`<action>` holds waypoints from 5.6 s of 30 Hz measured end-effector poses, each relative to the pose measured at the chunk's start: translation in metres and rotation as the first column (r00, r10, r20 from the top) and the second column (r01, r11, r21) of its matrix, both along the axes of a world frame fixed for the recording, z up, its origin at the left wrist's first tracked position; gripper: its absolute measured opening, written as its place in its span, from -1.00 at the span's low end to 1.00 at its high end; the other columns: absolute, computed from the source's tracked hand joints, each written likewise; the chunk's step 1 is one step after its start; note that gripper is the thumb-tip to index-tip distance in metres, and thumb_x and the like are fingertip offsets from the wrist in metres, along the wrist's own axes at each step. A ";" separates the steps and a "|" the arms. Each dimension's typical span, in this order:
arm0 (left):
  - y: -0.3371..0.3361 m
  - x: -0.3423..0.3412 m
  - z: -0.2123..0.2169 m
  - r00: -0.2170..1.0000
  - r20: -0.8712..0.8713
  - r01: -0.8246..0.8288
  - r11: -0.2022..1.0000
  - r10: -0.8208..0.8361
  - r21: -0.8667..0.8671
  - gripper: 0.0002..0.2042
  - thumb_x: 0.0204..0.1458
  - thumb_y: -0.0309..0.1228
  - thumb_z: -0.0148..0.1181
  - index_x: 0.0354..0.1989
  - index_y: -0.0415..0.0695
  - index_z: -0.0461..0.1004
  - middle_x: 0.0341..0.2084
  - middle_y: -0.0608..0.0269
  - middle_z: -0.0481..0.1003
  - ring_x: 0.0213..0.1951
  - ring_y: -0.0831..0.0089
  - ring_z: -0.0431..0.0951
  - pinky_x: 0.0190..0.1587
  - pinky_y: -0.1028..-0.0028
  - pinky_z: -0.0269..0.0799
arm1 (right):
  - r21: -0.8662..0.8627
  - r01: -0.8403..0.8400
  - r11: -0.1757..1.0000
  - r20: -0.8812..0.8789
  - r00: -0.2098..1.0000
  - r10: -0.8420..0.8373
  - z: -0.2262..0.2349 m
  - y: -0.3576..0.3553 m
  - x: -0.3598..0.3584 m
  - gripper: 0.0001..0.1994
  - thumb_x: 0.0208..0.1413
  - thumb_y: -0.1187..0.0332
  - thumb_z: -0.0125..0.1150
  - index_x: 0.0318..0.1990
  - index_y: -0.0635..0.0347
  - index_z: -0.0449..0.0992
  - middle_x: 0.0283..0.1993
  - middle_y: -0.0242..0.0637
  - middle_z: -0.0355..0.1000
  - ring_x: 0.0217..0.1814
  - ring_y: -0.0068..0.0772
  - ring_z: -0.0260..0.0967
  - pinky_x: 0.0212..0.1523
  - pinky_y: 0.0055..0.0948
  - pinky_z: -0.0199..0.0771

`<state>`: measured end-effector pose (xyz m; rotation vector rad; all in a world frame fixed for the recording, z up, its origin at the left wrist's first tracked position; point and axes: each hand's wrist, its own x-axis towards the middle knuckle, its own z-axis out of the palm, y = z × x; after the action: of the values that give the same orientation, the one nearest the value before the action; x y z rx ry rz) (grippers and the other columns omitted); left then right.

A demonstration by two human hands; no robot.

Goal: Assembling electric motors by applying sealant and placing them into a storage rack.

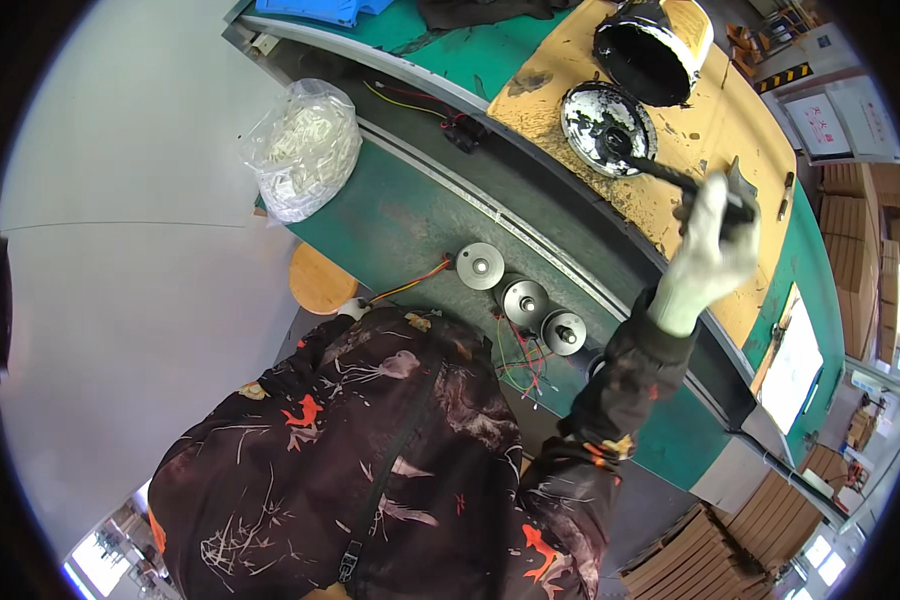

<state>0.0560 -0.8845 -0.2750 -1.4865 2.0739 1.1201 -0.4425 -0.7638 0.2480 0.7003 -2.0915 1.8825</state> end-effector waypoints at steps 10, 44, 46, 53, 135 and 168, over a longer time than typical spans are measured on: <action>-0.003 -0.012 0.007 1.000 0.017 0.013 1.000 -0.013 -0.003 -0.65 -0.02 -0.10 0.19 -0.21 -0.09 0.63 -0.29 -0.09 0.61 -0.18 -0.02 0.62 -0.08 0.11 0.51 | 0.284 -0.050 0.957 -0.100 0.992 0.082 -0.007 -0.017 -0.040 -0.75 0.16 0.25 0.36 -0.26 0.31 0.56 -0.52 -0.42 0.46 -0.53 -0.69 0.31 -0.46 -0.64 0.31; -0.003 -0.020 0.022 1.000 0.017 -0.011 0.999 0.010 0.047 -0.68 -0.02 -0.19 0.19 -0.22 -0.17 0.60 -0.26 -0.11 0.59 -0.16 -0.05 0.60 -0.07 0.12 0.49 | 0.318 -0.372 0.872 0.489 0.852 0.185 -0.206 -0.003 0.097 -0.81 0.15 0.31 0.32 -0.30 0.26 0.52 -0.59 -0.41 0.44 -0.59 -0.69 0.28 -0.53 -0.55 0.30; -0.005 -0.018 0.025 0.999 0.041 -0.019 0.999 0.018 0.042 -0.67 -0.02 -0.18 0.20 -0.20 -0.16 0.59 -0.24 -0.10 0.59 -0.15 -0.04 0.60 -0.06 0.12 0.49 | 0.291 -0.371 0.882 0.469 0.859 0.207 -0.204 -0.004 0.099 -0.81 0.15 0.31 0.32 -0.29 0.27 0.52 -0.58 -0.40 0.45 -0.57 -0.68 0.30 -0.52 -0.54 0.31; -0.027 -0.091 0.132 0.933 0.094 0.358 0.927 -0.348 -0.116 -0.47 -0.09 -0.10 0.29 0.06 -0.08 0.48 -0.03 -0.04 0.52 0.04 0.01 0.51 0.09 0.15 0.43 | 0.229 -0.198 0.953 0.456 0.887 0.075 -0.173 0.014 0.092 -0.85 0.21 0.36 0.26 -0.27 0.28 0.53 -0.48 -0.43 0.47 -0.53 -0.68 0.32 -0.51 -0.63 0.30; -0.032 -0.372 0.161 0.828 -0.037 0.560 0.829 -0.560 -0.008 -0.04 -0.44 -0.06 0.53 0.20 -0.31 0.29 0.17 -0.24 0.33 0.16 -0.08 0.40 0.16 0.25 0.42 | -0.474 0.315 0.822 0.849 0.410 0.333 -0.161 0.106 0.190 -0.66 0.23 0.09 0.15 -0.18 0.24 0.52 -0.52 -0.38 0.36 -0.54 -0.57 0.28 -0.51 -0.62 0.17; -0.023 -0.148 0.101 0.892 -0.006 0.445 0.879 -0.452 -0.171 -0.62 0.12 -0.10 0.06 -0.18 -0.16 0.60 -0.24 -0.15 0.58 -0.13 -0.08 0.58 0.01 0.04 0.46 | 0.329 -0.112 0.938 -0.034 0.991 0.130 -0.005 -0.014 -0.039 -0.75 0.09 0.26 0.38 -0.34 0.32 0.58 -0.51 -0.37 0.53 -0.53 -0.68 0.34 -0.42 -0.58 0.37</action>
<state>-0.0916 -0.9077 -0.1744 -0.9626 2.4239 0.8201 -0.4812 -0.7780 0.2430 0.9617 -2.4016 1.5647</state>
